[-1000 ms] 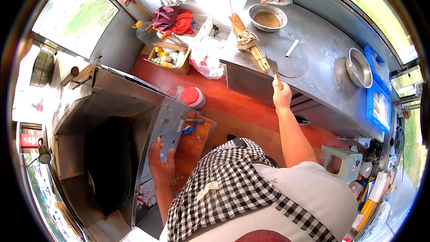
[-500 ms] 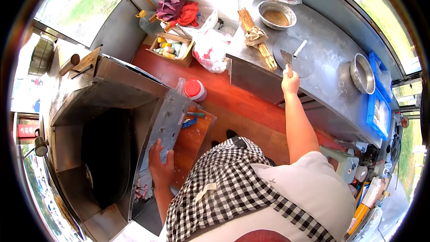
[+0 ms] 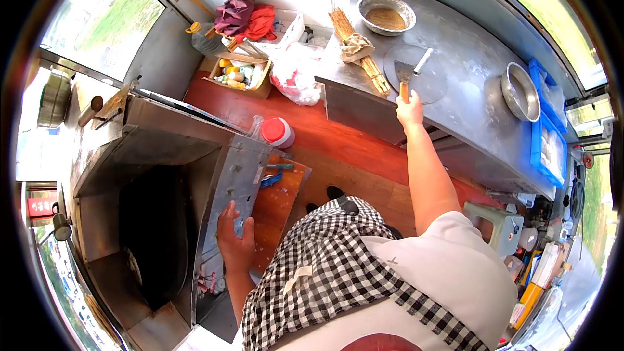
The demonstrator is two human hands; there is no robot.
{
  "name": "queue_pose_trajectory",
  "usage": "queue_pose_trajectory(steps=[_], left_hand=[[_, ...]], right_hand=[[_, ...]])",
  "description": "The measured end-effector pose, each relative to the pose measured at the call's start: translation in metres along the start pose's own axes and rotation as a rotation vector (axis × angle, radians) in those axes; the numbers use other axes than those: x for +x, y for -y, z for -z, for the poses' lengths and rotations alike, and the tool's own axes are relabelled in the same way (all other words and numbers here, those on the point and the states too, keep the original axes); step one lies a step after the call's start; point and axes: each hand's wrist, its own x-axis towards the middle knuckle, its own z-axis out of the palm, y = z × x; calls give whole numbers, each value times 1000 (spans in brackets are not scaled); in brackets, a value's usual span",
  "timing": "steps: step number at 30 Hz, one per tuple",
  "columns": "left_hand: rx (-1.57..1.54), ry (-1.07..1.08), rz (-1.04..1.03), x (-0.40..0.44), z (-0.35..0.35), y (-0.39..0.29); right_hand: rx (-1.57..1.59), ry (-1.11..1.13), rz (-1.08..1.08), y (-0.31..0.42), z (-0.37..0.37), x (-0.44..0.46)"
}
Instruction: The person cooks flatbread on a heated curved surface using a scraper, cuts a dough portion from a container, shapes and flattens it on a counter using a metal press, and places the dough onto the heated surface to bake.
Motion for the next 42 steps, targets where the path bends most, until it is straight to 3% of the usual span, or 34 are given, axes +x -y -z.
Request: queue_pose_trajectory(steps=[5, 11, 15, 17, 21, 22, 25, 29, 35, 42], left_hand=[[-11, 12, -47, 3, -8, -7], [-21, 66, -140, 5, -6, -1], [-36, 134, -210, 11, -4, 6], [-29, 181, -240, 13, -4, 3], [-84, 277, -314, 14, -21, 0], [-89, 296, -356, 15, -25, -4], [-88, 338, -451, 18, -36, -22], [-92, 364, -514, 19, -64, -61], [-110, 385, -519, 20, -122, -118], [-72, 525, -548, 5, -199, -213]], right_hand=[[139, -24, 44, -41, -4, -15], [97, -24, 80, -92, 4, -83], [70, 59, -81, -111, 41, -142], [114, 121, -277, -114, 73, -174], [37, 126, -422, -172, 119, -220], [-19, 57, -362, -193, 127, -232], [42, 129, -550, -191, 181, -275], [279, 29, -796, -230, 226, -323], [200, 119, -1051, -288, 267, -315], [276, 79, -1029, -333, 332, -258]])
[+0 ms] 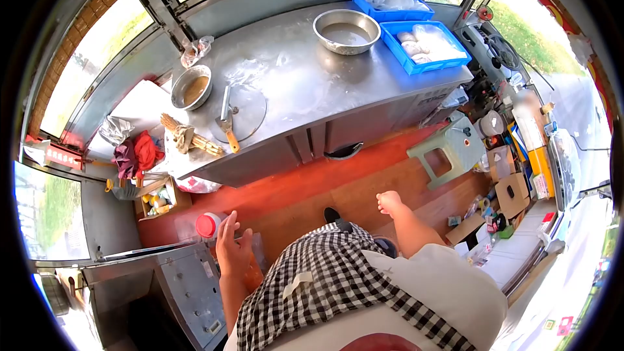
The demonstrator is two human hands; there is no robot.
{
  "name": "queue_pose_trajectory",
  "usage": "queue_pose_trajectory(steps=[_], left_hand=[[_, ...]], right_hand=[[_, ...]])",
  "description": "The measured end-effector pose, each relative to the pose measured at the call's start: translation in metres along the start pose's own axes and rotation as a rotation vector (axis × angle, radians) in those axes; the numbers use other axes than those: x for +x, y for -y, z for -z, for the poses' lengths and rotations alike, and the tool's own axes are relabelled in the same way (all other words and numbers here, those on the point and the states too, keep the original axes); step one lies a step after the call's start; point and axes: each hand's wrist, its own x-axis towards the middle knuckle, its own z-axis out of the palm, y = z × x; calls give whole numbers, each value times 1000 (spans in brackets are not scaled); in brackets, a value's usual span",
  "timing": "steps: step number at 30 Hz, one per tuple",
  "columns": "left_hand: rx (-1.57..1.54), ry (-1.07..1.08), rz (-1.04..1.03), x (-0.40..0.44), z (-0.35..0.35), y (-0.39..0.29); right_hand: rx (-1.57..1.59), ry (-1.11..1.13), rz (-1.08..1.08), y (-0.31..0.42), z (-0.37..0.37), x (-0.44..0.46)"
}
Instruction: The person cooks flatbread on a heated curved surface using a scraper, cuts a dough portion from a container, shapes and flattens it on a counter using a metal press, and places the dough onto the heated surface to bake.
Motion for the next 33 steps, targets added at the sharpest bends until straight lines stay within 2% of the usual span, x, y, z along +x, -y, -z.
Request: queue_pose_trajectory(steps=[3, 7, 20, 22, 24, 25, 27, 29, 33], left_hand=[[43, -26, -73, 19, -15, -12], [30, -31, 37, 25, -20, -26], [-61, -152, 249, 2, 0, 6], [124, -145, 237, -5, 13, 12], [-52, -224, 245, -15, 15, 22], [36, -263, 196, -22, 15, 32], [38, -296, 274, -36, 26, 30], [43, -274, 297, -37, 26, 32], [14, -318, 390, -62, 33, 45]], right_hand=[[0, 18, -5, 18, 21, 16], [-24, 37, -33, 34, 28, 33], [-127, 225, 32, 67, -20, 34], [-119, 287, 8, 73, -28, 37], [-165, 332, 19, 78, -37, 51], [-208, 337, 50, 83, -40, 51], [-177, 397, -168, 74, -39, 115], [-218, 326, -64, 79, -46, 99], [-356, 335, 23, 102, -68, 116]])
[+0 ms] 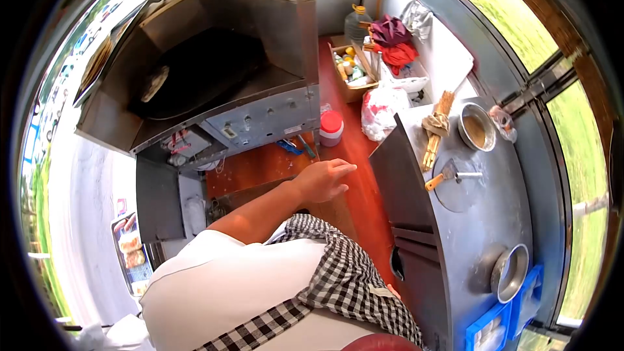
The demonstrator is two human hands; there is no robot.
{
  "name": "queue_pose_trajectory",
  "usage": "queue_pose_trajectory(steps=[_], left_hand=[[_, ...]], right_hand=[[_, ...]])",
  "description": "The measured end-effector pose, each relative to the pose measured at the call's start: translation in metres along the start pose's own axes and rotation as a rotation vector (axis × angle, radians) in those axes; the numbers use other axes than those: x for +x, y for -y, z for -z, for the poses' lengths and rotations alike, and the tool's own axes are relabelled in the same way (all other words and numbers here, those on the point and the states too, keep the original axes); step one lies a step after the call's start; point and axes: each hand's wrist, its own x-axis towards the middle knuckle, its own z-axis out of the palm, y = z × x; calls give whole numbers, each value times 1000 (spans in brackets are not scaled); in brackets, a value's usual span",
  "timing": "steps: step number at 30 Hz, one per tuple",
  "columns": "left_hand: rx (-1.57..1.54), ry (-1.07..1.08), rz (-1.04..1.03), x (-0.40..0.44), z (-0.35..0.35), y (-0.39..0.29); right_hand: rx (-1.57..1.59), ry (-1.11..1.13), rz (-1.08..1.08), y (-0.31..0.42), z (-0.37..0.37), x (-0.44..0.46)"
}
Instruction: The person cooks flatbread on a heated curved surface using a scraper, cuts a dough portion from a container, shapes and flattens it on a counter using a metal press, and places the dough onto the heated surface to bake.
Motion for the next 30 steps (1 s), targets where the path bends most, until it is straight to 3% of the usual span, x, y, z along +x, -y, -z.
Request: queue_pose_trajectory(steps=[6, 8, 13, 19, 26, 30], left_hand=[[26, -83, 94, -26, 14, 26], [15, -106, 134, -34, 20, 30], [19, -161, 203, -54, 25, 55], [106, -228, 291, -86, 44, 59], [173, -282, 336, -119, 47, 59], [181, -267, 372, -131, 43, 50]], right_hand=[[-70, 51, -44, 72, -27, -28], [-69, 191, -200, 60, -8, 38], [-159, 173, -156, 74, -32, 33], [-413, 9, 27, 113, -104, -78], [-293, 44, 113, 121, -134, -72], [-292, 171, 165, 131, -135, -68]])
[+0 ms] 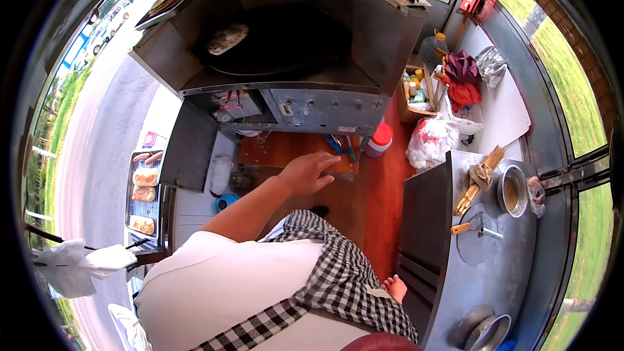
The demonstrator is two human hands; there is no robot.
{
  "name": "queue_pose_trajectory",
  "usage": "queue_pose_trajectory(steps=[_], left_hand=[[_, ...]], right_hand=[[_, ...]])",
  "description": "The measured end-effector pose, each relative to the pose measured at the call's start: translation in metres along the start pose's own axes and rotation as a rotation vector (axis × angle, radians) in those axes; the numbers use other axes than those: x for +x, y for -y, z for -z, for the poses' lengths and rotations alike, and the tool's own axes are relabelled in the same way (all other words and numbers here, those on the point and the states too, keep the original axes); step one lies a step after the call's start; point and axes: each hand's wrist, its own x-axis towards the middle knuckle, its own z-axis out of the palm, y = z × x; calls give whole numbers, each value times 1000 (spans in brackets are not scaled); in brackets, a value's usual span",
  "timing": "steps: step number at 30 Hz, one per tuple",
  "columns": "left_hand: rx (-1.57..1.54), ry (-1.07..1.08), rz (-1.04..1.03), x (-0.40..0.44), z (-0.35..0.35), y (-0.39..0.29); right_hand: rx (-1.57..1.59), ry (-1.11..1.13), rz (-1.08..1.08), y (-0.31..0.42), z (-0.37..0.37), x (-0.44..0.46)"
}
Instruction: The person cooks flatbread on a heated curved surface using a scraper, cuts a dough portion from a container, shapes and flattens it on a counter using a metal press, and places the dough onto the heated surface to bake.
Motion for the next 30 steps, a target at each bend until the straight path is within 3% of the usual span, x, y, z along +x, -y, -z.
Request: queue_pose_trajectory(steps=[16, 30], left_hand=[[20, 94, -72, -19, -24, -27], [13, 123, -39, -30, -35, -48]], right_hand=[[129, -195, 630, 101, 56, -56], [171, -315, 715, 140, 95, -70]])
